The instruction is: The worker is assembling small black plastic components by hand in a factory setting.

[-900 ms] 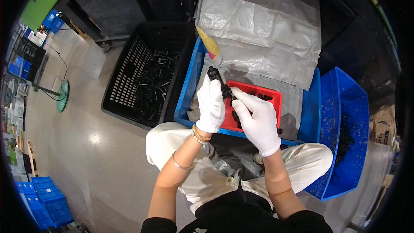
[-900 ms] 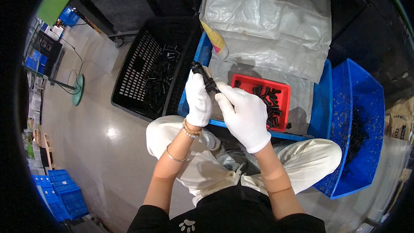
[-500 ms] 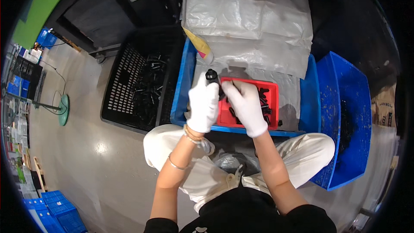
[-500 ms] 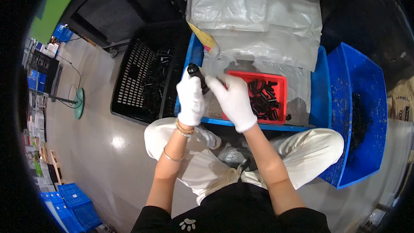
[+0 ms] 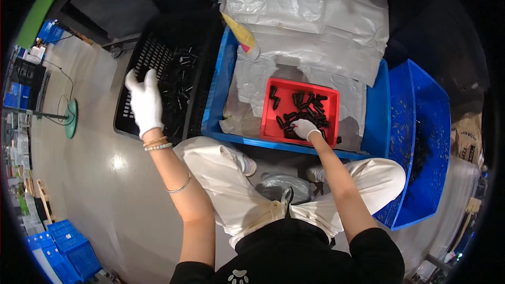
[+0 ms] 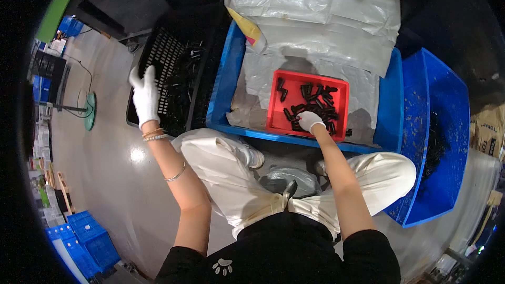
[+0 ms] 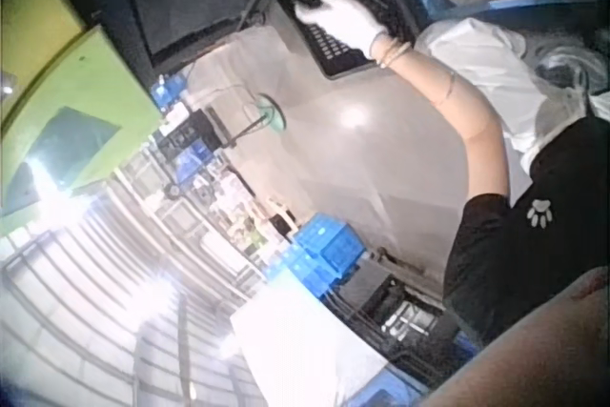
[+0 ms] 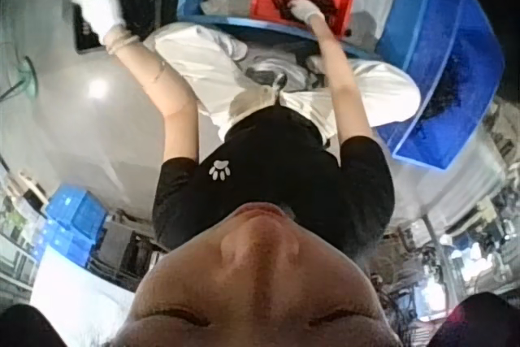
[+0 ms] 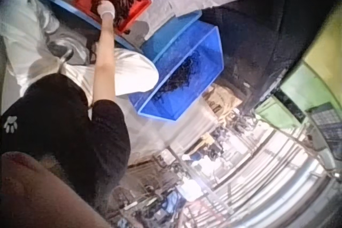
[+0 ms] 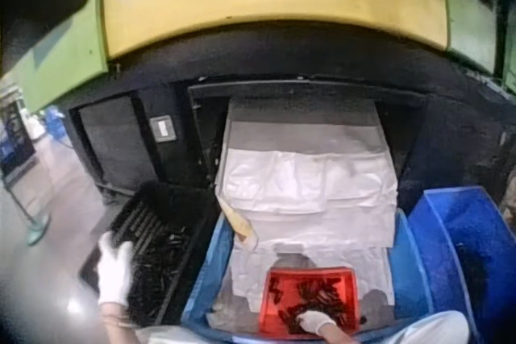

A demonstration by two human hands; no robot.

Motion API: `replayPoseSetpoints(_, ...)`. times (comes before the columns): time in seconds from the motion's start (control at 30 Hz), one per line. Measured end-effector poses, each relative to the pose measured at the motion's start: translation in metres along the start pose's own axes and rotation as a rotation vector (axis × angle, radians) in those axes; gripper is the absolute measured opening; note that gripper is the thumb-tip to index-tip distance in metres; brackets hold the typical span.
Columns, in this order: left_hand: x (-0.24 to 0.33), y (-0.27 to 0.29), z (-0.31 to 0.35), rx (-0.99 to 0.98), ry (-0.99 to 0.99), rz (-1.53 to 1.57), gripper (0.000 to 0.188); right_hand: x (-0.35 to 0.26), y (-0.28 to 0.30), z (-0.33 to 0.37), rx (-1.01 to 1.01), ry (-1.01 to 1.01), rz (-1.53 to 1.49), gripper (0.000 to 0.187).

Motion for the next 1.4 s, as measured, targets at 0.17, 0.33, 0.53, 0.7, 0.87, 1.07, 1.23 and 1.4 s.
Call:
replayPoseSetpoints(0.17, 0.034, -0.035, 0.017, -0.389, -0.181, 0.027, 0.047, -0.005, -0.046, -0.047, -0.119, -0.013, 0.152, 0.035)
replayPoseSetpoints(0.33, 0.028, -0.040, 0.023, -0.573, -0.319, -0.073, 0.046, -0.020, -0.067, -0.068, -0.355, -0.186, 0.221, 0.040)
replayPoseSetpoints(0.53, 0.024, -0.039, 0.018, -0.575, -0.286, -0.107, 0.048, -0.011, -0.075, -0.086, -0.329, -0.180, 0.311, 0.034)
replayPoseSetpoints(0.7, 0.028, -0.044, 0.023, -0.575, -0.297, -0.144, 0.042, -0.017, -0.057, -0.075, -0.134, -0.134, 0.052, 0.026)
replayPoseSetpoints(0.87, 0.041, -0.049, 0.038, -0.570, -0.374, -0.171, 0.041, -0.081, 0.029, -0.024, 0.148, 0.105, -1.253, 0.016)
replayPoseSetpoints(1.07, 0.091, -0.071, 0.080, -0.943, -0.618, 0.112, 0.045, -0.194, 0.129, 0.101, -0.356, 0.669, -2.204, 0.036)
replayPoseSetpoints(1.23, 0.132, -0.081, 0.113, -0.982, -0.723, 0.563, 0.031, -0.216, 0.147, 0.134, -0.550, 0.639, -2.324, 0.039)
replayPoseSetpoints(1.4, 0.121, -0.096, 0.118, -0.852, -0.326, 0.932, 0.013, -0.218, 0.163, 0.147, -0.216, 0.600, -2.010, 0.044)
Point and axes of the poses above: each hand's wrist, its own z-axis away from the middle knuckle, its own y-axis out of the back of the hand, x = y × z, the point moved 4 cm from there along -z, towards the middle knuckle, and after that the axes turned 6 degrees about -x, right-handed, at the moved point
